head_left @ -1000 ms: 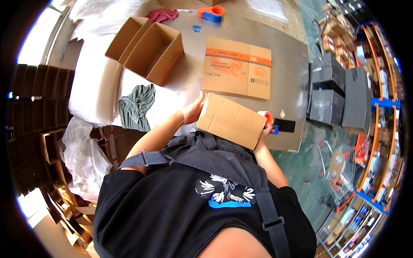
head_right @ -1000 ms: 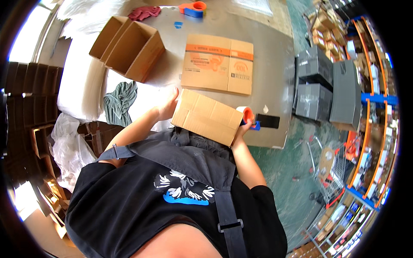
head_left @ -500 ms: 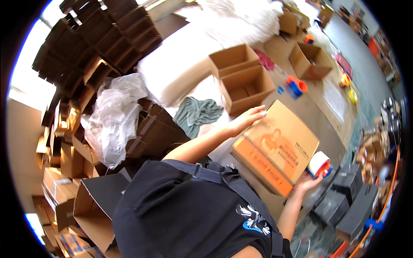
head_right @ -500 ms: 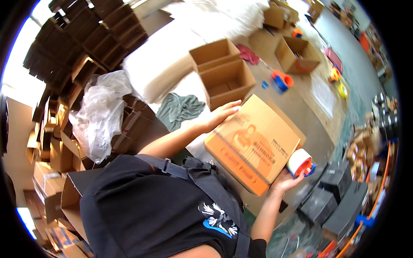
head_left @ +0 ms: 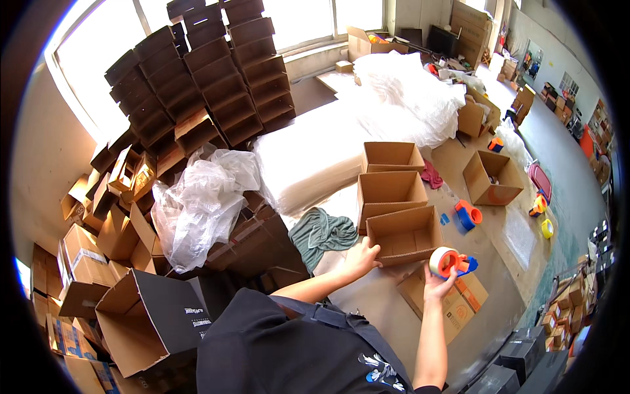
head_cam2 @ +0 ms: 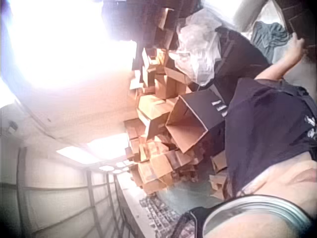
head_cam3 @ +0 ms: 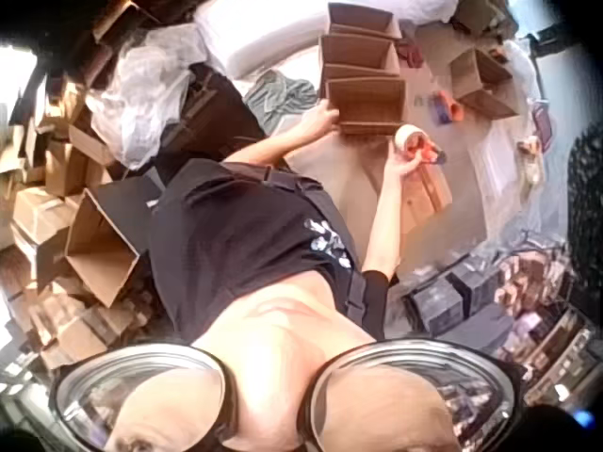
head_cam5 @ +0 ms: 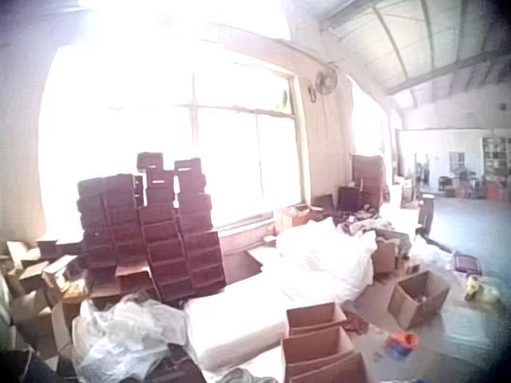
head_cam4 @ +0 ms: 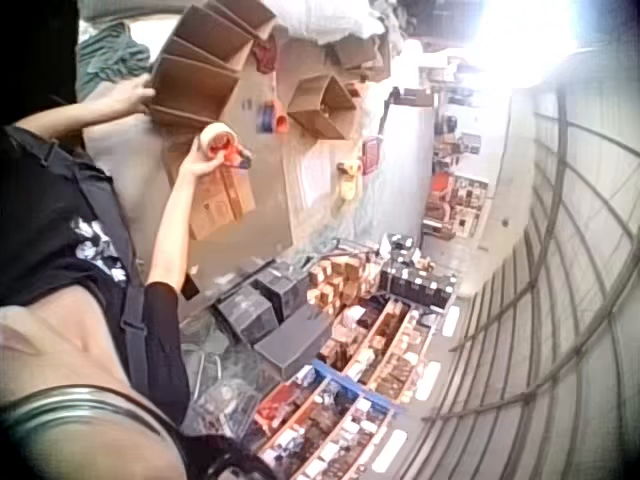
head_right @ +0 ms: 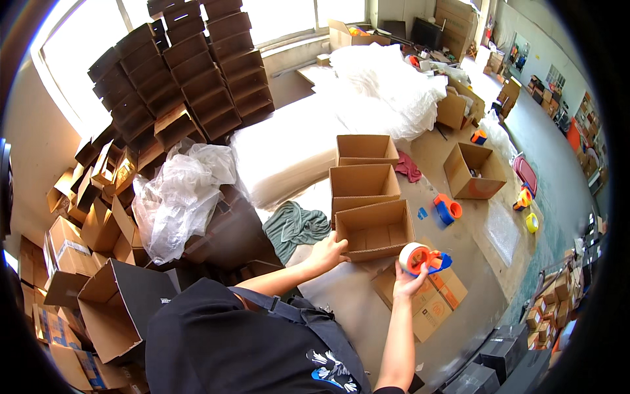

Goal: The person walks through a warehouse carrying a stack of flat cardboard boxes and places them on a metal table. They then fold the boxes into shape and seal them with packing tape using a handheld dispenser. The person repeats this process for several boxes, stacking the finished ones on the table.

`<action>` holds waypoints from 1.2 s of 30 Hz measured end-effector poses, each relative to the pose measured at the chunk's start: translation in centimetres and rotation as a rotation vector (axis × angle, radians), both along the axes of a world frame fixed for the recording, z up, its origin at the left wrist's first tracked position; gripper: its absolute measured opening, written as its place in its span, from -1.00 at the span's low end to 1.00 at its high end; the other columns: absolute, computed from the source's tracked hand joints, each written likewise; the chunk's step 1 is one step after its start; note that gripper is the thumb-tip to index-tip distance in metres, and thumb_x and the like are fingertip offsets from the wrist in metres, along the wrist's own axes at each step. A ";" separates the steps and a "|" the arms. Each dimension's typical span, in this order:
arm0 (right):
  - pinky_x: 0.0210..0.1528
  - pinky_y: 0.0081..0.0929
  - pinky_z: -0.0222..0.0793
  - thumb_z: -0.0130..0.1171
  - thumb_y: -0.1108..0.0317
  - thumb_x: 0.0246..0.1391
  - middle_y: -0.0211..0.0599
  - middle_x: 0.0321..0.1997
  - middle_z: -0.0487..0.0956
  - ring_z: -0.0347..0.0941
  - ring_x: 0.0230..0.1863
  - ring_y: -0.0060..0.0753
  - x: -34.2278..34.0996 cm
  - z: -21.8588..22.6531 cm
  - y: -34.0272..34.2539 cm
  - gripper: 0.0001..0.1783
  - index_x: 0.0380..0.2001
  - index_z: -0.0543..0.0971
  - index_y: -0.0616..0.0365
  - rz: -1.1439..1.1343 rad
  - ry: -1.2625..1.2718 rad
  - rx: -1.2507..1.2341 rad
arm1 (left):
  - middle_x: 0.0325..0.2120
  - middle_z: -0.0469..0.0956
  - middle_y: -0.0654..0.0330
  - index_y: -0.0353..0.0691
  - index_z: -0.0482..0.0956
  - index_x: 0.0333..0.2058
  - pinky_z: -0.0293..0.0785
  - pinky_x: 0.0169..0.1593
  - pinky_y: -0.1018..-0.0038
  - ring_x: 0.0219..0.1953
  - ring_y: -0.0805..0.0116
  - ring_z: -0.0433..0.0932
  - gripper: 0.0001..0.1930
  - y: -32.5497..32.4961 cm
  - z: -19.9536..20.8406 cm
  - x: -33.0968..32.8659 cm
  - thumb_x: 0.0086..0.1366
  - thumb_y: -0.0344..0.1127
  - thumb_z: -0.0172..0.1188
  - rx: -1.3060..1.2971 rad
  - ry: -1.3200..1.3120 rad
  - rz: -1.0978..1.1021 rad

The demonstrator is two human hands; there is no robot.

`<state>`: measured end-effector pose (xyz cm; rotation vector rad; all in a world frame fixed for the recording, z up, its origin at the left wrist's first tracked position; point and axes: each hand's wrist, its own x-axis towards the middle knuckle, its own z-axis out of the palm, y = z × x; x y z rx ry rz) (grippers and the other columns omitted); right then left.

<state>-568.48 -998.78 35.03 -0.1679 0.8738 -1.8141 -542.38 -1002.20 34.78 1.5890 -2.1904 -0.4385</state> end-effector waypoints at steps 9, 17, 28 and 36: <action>0.22 -0.04 0.24 0.05 -0.01 0.15 -0.35 0.25 0.35 0.27 0.26 -0.28 -7.4 -6.5 9.5 -0.39 0.22 0.29 -0.03 -0.029 0.110 0.025 | -0.44 0.55 0.10 -0.11 0.60 -0.42 0.55 -0.41 0.17 -0.42 0.08 0.62 -0.85 -8.2 -3.8 -1.8 0.10 -0.19 0.21 -0.138 -0.206 0.042; 0.14 -0.42 0.24 0.18 0.00 0.08 -0.29 -0.04 0.51 0.41 0.00 -0.41 -18.3 -9.1 20.3 -0.41 0.03 0.41 0.22 -0.464 0.773 0.562 | -0.65 0.55 -0.14 -0.23 -0.31 0.37 0.46 -0.51 0.06 -0.60 -0.16 0.55 -0.03 0.1 4.1 -12.7 0.22 -0.13 0.21 -0.004 -0.012 -0.287; 0.26 -0.34 0.13 0.20 -0.12 -0.04 -0.17 0.08 0.51 0.35 0.16 -0.32 -20.6 -13.6 18.6 -0.27 0.09 0.46 0.20 -0.189 0.577 0.694 | 0.09 0.40 -0.02 -0.34 0.26 0.16 0.24 0.19 0.25 0.14 0.12 0.35 -0.38 -3.1 -19.1 -19.4 0.23 -0.10 0.16 1.233 0.591 -0.145; 0.10 -0.40 0.31 0.21 -0.04 -0.04 -0.12 -0.07 0.55 0.46 -0.01 -0.30 -23.8 -9.5 22.4 -0.33 -0.01 0.47 0.29 -0.173 0.750 0.777 | 0.08 0.41 0.11 -0.14 0.36 0.13 -0.03 0.26 -0.01 0.20 0.17 0.25 -0.50 1.8 -11.2 -23.9 0.29 -0.04 0.05 1.306 0.625 -0.134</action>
